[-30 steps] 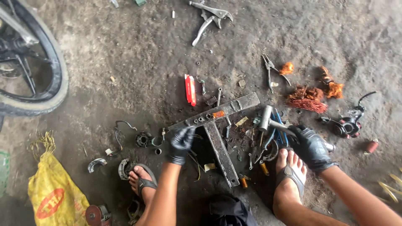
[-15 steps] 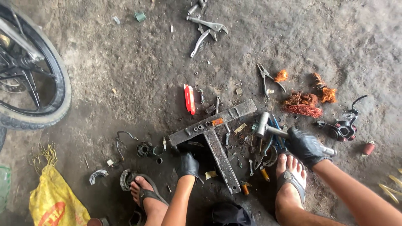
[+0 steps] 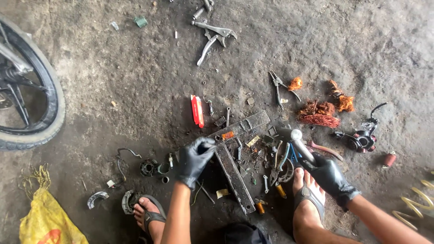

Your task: Cleaning and repairing motorcycle electrical components, specifically a stator, using hand tools.

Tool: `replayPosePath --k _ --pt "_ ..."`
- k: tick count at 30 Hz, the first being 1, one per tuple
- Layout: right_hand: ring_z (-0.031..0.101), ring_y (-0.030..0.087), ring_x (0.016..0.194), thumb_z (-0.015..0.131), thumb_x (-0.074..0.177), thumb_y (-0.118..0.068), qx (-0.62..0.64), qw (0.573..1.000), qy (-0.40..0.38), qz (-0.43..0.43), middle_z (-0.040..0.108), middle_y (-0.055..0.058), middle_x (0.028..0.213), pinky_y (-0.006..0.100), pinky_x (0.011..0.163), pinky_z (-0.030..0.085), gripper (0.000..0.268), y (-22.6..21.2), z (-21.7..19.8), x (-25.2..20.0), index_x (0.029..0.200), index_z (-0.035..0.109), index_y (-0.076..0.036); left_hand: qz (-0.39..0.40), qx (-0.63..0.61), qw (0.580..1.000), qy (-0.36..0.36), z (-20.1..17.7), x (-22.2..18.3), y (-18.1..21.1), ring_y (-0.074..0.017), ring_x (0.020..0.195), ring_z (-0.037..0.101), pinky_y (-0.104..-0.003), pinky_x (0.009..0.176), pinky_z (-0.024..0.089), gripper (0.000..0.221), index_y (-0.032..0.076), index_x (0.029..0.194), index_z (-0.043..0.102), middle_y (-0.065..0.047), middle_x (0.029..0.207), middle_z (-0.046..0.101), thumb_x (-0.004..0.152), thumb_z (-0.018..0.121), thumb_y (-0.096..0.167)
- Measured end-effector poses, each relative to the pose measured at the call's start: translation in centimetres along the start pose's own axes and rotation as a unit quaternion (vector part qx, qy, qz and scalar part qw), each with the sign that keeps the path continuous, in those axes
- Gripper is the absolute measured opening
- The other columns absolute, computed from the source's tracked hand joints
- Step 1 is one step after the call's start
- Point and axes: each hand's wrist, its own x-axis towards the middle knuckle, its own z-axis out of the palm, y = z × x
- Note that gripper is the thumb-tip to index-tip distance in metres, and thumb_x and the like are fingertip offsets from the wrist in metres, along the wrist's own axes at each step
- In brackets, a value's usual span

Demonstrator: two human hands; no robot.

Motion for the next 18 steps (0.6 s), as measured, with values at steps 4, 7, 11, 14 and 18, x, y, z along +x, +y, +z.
replayPosePath --k 4,7,11,14,18 --pt "0.065 0.011 0.076 0.075 0.087 -0.026 0.041 0.998 0.015 -0.048 0.076 0.011 0.088 0.033 0.071 0.057 0.038 -2.9 -0.5 -1.6 0.121 0.074 -0.009 -0.057 -0.251 0.966 -0.006 4.3 1.0 -1.9 -0.0137 0.096 0.071 -0.031 0.091 0.060 0.015 0.002 0.101 0.076 -0.006 0.105 0.078 0.087 0.078 -0.003" --pt "0.070 0.010 0.079 0.077 0.084 -0.024 0.039 0.998 0.015 -0.042 0.082 0.011 0.091 0.032 0.074 0.058 0.047 -4.0 -0.6 -2.1 0.128 0.069 -0.010 0.047 -0.252 0.966 0.028 6.4 1.4 -4.0 -0.0157 0.107 0.067 -0.033 0.097 0.057 0.022 0.002 0.109 0.076 -0.008 0.114 0.070 0.088 0.076 -0.006" --pt "0.071 0.011 0.093 0.078 0.085 -0.026 -0.001 0.983 0.041 -0.182 0.079 0.012 0.103 0.032 0.085 0.057 0.046 -5.2 -0.5 -2.7 0.126 0.070 -0.008 -0.004 -0.278 0.960 0.038 7.3 1.6 -5.3 -0.0169 0.105 0.071 -0.033 0.095 0.060 0.017 0.003 0.108 0.075 -0.009 0.115 0.075 0.092 0.072 -0.002" --pt "0.072 0.012 0.098 0.077 0.084 -0.028 0.035 0.984 -0.006 -0.172 0.078 0.008 0.103 0.033 0.085 0.057 0.049 -5.4 -0.2 -2.9 0.128 0.068 -0.010 0.048 -0.183 0.980 0.059 7.2 1.6 -3.9 -0.0152 0.104 0.072 -0.032 0.095 0.059 0.016 0.002 0.110 0.074 -0.008 0.114 0.076 0.095 0.071 0.002" --pt "0.077 0.011 0.090 0.077 0.084 -0.031 -0.020 0.994 -0.092 -0.057 0.081 0.004 0.101 0.032 0.081 0.060 0.048 -5.6 -0.4 -2.8 0.128 0.068 -0.015 0.094 -0.078 0.990 0.074 7.3 1.8 -3.2 -0.0151 0.100 0.075 -0.032 0.093 0.060 0.017 0.002 0.114 0.074 -0.008 0.108 0.079 0.097 0.071 0.005"
